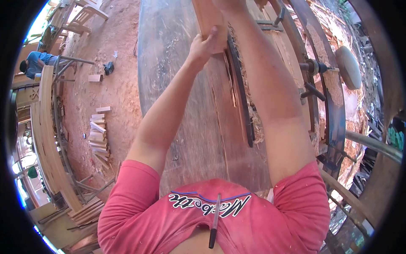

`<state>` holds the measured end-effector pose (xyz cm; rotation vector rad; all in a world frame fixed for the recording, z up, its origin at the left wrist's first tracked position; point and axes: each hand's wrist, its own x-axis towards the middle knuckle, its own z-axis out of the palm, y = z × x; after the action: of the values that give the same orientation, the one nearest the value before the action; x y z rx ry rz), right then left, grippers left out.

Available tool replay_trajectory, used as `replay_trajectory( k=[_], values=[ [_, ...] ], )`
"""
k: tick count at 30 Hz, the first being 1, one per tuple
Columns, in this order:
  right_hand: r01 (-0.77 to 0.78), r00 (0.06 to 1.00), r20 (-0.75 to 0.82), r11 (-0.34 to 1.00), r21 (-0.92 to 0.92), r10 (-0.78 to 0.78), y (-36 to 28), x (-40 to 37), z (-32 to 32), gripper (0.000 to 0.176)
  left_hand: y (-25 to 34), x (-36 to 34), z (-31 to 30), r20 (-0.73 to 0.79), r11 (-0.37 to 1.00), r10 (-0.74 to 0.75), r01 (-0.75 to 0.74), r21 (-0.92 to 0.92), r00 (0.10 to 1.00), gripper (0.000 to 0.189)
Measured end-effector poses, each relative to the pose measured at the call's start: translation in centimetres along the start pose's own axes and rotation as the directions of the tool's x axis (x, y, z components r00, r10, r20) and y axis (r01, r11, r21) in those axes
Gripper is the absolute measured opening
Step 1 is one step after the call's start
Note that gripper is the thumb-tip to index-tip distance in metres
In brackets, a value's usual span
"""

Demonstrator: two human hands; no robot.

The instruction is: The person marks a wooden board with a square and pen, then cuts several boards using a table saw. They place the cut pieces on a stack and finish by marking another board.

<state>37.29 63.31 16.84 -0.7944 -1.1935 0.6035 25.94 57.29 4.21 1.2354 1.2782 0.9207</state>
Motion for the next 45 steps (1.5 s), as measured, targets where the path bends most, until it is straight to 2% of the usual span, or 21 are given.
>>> replay_trajectory(
  k=[2,4,7,12,14,17,19,21,22,23,25,28,29,31,33,34,36,38,42,44,45],
  values=[
    [-0.001,1.0,-0.011,1.0,0.002,0.001,0.5,0.7,0.2,0.038,0.4,0.8,-0.2,-0.021,1.0,0.005,-0.005,-0.007,1.0,0.075],
    [0.0,1.0,-0.002,0.999,0.039,0.0,1.2,1.2,0.3,0.038,0.9,1.3,-0.6,0.096,0.998,-0.044,0.048,-0.042,0.994,0.08],
    [-0.019,1.0,0.003,0.998,0.062,0.019,1.6,1.6,0.5,0.04,0.1,2.8,-0.3,0.016,0.999,-0.053,0.052,0.007,0.998,0.079],
    [-0.045,0.999,-0.011,0.996,0.076,0.046,2.5,2.6,0.7,0.042,-0.9,5.0,-0.1,-0.007,0.999,-0.039,0.039,-0.015,0.999,0.076],
    [-0.096,0.994,-0.049,0.995,-0.028,0.094,3.0,3.1,0.7,0.042,-0.9,5.9,-0.2,-0.023,0.999,-0.038,0.038,-0.004,0.999,0.074],
    [-0.059,0.998,-0.024,0.998,0.017,0.06,4.0,4.3,0.9,0.041,-1.4,8.3,-1.0,0.012,1.0,-0.022,0.022,0.012,1.0,0.072],
    [-0.008,1.0,-0.01,0.997,0.076,0.009,5.8,5.6,1.6,0.04,-0.9,9.9,-2.0,0.012,0.971,0.053,-0.055,0.234,0.998,0.083],
    [0.045,0.999,0.003,0.991,0.124,-0.046,6.0,6.4,1.8,0.04,-0.1,10.6,-3.4,0.057,0.965,0.147,-0.156,0.212,0.988,0.076],
    [0.02,1.0,-0.005,0.995,0.102,-0.02,5.5,6.3,2.2,0.039,0.3,10.5,-4.0,0.094,0.953,0.224,-0.238,0.189,0.97,0.069],
    [-0.008,1.0,-0.014,0.996,0.084,0.009,5.0,6.0,2.8,0.039,0.5,10.5,-4.5,0.11,0.959,0.217,-0.233,0.162,0.97,0.059],
    [-0.122,0.992,0.042,0.987,0.109,0.118,3.6,4.8,4.0,0.039,0.7,9.7,-6.4,0.128,0.941,0.224,-0.249,0.23,0.966,0.058],
    [-0.255,0.966,0.025,0.966,-0.048,0.257,2.2,1.5,7.0,0.04,0.5,5.2,-9.8,0.092,0.911,0.196,-0.216,0.353,0.976,0.054],
    [-0.282,0.958,0.014,0.954,-0.098,0.285,1.5,0.5,7.9,0.04,-0.6,3.5,-11.0,0.079,0.904,0.252,-0.263,0.337,0.965,0.052],
    [-0.41,0.912,0.066,0.907,0.095,0.405,-4.4,-3.7,10.1,0.044,-2.1,-1.3,-13.1,0.049,0.899,0.321,-0.32,0.299,0.946,0.048],
    [-0.527,0.85,0.087,0.84,0.132,0.52,-9.0,-7.7,12.1,0.052,-4.3,-7.0,-15.1,0.009,0.919,0.346,-0.341,0.198,0.938,0.044],
    [-0.518,0.855,0.053,0.844,0.142,0.516,-10.9,-10.1,13.4,0.054,-6.1,-9.4,-15.8,-0.01,0.925,0.363,-0.36,0.121,0.932,0.042],
    [-0.503,0.863,0.033,0.85,0.155,0.505,-12.5,-14.4,14.8,0.056,-8.1,-16.2,-16.2,-0.154,0.862,0.506,-0.491,0.129,0.848,0.038],
    [-0.572,0.809,0.156,0.82,-0.011,0.567,-13.2,-18.8,15.4,0.064,-10.2,-23.8,-15.8,-0.29,0.936,0.196,-0.267,-0.23,0.937,0.038],
    [-0.629,0.744,0.217,0.772,-0.093,0.632,-16.7,-27.6,15.6,0.067,-12.1,-37.0,-16.7,-0.347,0.971,0.231,-0.24,0.019,0.909,0.041],
    [-0.742,0.662,0.243,0.665,0.085,0.709,-15.9,-31.7,16.2,0.059,-10.6,-42.9,-16.6,-0.469,0.967,0.254,-0.24,0.091,0.846,0.04],
    [-0.736,0.667,0.251,0.673,0.077,0.701,-16.5,-33.3,16.4,0.059,-10.5,-45.4,-17.1,-0.477,0.965,0.26,-0.25,0.085,0.84,0.04]
  ],
)
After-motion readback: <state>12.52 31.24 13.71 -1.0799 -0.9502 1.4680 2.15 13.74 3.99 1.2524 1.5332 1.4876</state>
